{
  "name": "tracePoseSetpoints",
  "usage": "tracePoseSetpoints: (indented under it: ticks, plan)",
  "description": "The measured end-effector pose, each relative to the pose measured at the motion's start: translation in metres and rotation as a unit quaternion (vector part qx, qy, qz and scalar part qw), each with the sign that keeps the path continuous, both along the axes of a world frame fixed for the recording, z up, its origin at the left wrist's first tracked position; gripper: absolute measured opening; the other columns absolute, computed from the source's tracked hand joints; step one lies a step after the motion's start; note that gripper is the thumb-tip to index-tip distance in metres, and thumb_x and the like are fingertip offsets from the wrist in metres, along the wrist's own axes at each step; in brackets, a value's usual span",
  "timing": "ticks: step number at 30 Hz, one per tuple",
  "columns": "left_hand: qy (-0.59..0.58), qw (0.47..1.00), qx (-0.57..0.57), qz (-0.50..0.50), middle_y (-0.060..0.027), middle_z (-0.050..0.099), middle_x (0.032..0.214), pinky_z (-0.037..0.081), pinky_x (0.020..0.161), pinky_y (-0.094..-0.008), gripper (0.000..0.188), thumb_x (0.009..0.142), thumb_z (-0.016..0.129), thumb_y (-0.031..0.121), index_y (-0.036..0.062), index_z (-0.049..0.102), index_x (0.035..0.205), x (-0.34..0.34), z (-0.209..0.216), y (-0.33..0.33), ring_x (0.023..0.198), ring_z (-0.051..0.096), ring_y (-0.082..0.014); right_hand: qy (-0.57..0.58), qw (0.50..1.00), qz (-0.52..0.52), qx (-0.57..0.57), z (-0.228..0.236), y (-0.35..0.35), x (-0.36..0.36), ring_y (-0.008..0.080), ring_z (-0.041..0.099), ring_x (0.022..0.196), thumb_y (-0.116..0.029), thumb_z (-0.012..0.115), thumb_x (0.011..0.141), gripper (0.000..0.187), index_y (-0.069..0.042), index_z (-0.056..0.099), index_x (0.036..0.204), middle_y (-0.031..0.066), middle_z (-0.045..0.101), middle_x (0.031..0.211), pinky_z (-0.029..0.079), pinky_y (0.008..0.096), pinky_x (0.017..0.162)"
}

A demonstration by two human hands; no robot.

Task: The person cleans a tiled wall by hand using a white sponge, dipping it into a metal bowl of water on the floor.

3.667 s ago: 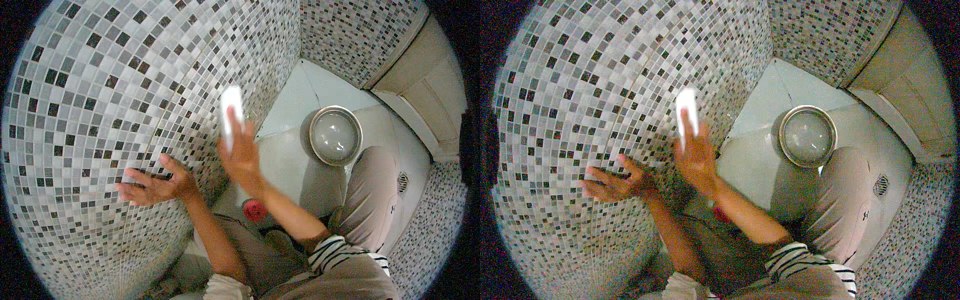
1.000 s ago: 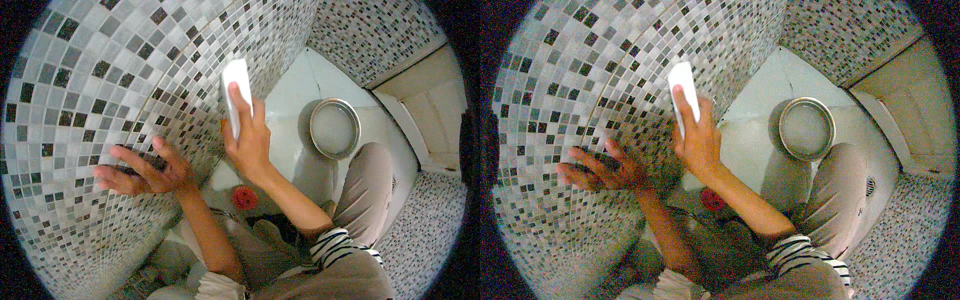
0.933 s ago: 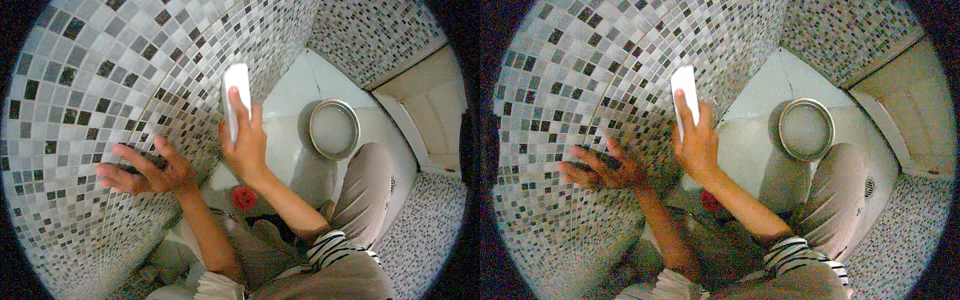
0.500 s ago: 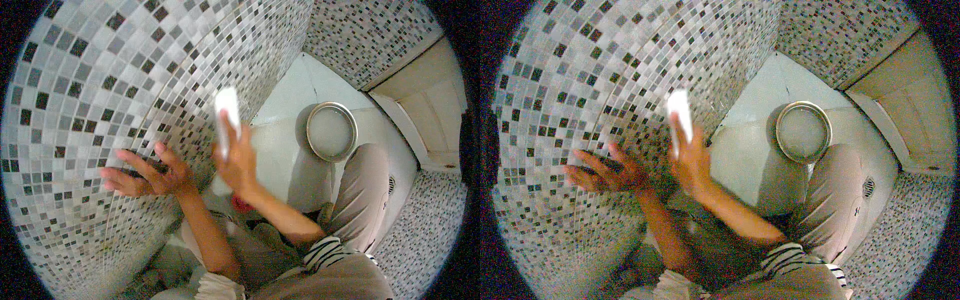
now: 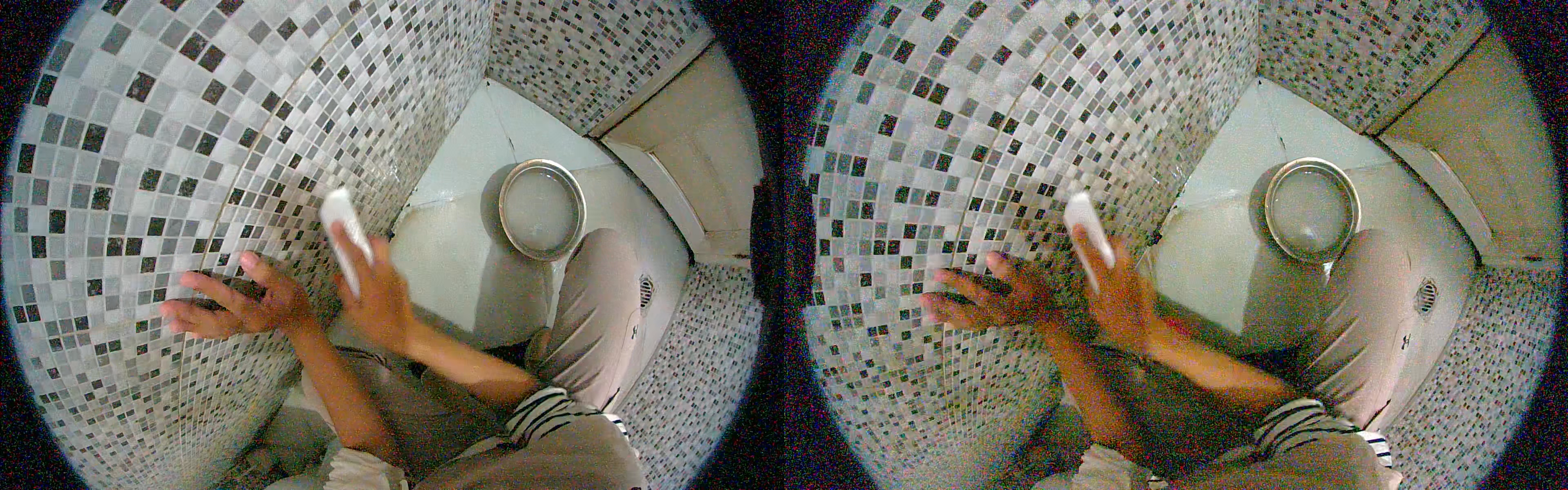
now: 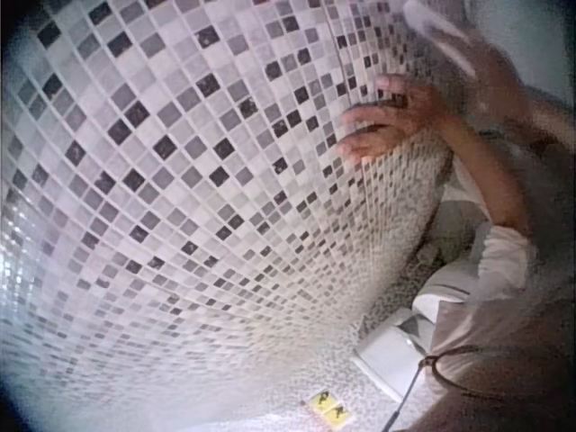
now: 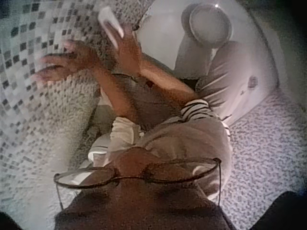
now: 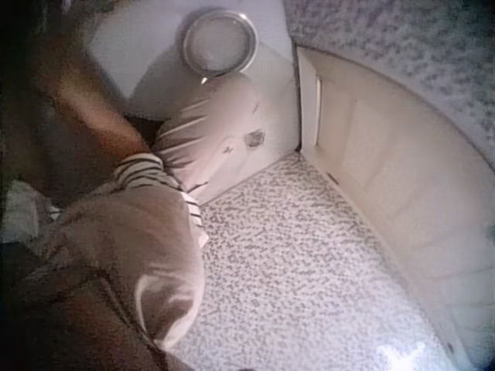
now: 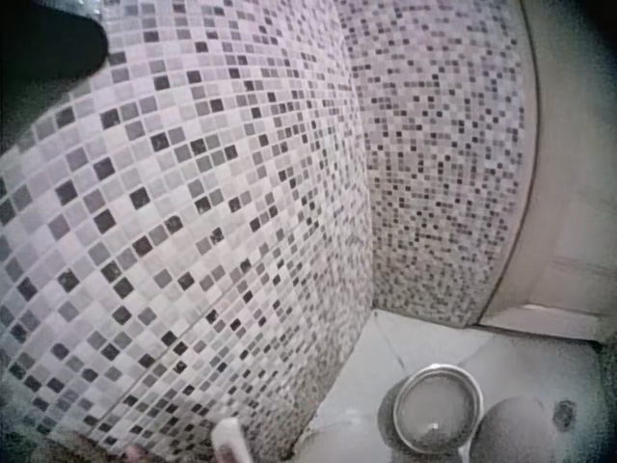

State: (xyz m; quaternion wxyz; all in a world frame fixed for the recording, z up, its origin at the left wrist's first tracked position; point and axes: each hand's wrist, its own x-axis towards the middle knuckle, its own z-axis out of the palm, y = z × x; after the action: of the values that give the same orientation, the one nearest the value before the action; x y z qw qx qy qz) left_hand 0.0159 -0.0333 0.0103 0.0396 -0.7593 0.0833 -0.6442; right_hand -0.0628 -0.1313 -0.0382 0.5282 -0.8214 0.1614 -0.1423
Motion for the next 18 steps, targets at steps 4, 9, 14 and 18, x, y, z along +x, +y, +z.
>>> tracePoseSetpoints:
  ticks: [4,9,14,18]
  plan:
    - [0.018,1.0,-0.009,-0.019,-0.0219,0.026,0.145,0.018,0.106,-0.0567,0.054,0.09,0.052,0.038,0.0081,0.044,0.134,-0.005,-0.003,-0.003,0.134,0.021,-0.0417,-0.08,0.986,-0.144,0.01,-0.007,-0.07,0.049,0.0417,0.05,0.102,-0.004,0.06,0.076,0.075,-0.021,0.029,0.141,0.0207,0.045,0.115,0.045,0.0457,0.085]
    - [-0.002,1.0,-0.018,-0.006,-0.0215,0.027,0.145,0.018,0.106,-0.0565,0.054,0.089,0.053,0.039,0.0093,0.045,0.134,0.0,0.001,0.0,0.134,0.022,-0.0406,-0.009,1.0,0.009,0.021,0.006,-0.006,0.002,0.0451,0.05,0.101,-0.004,0.058,0.077,0.075,-0.018,0.026,0.143,0.0217,0.048,0.114,0.044,0.0461,0.085]
    - [-0.008,1.0,-0.017,-0.012,-0.0198,0.028,0.145,0.019,0.106,-0.0561,0.056,0.089,0.051,0.042,0.0089,0.045,0.134,-0.001,-0.002,-0.004,0.133,0.023,-0.0401,-0.074,0.99,-0.112,-0.032,-0.007,-0.082,0.05,0.0454,0.051,0.099,-0.006,0.058,0.077,0.074,-0.017,0.026,0.143,0.0222,0.046,0.12,0.047,0.0472,0.081]
    - [-0.002,1.0,-0.006,-0.022,-0.0204,0.028,0.145,0.02,0.106,-0.0566,0.056,0.089,0.051,0.042,0.0076,0.046,0.133,-0.001,0.001,-0.009,0.133,0.025,-0.0399,-0.071,0.985,-0.15,-0.04,-0.012,-0.088,0.057,0.0433,0.051,0.1,-0.006,0.057,0.078,0.071,-0.015,0.028,0.141,0.0231,0.044,0.122,0.046,0.0469,0.082]
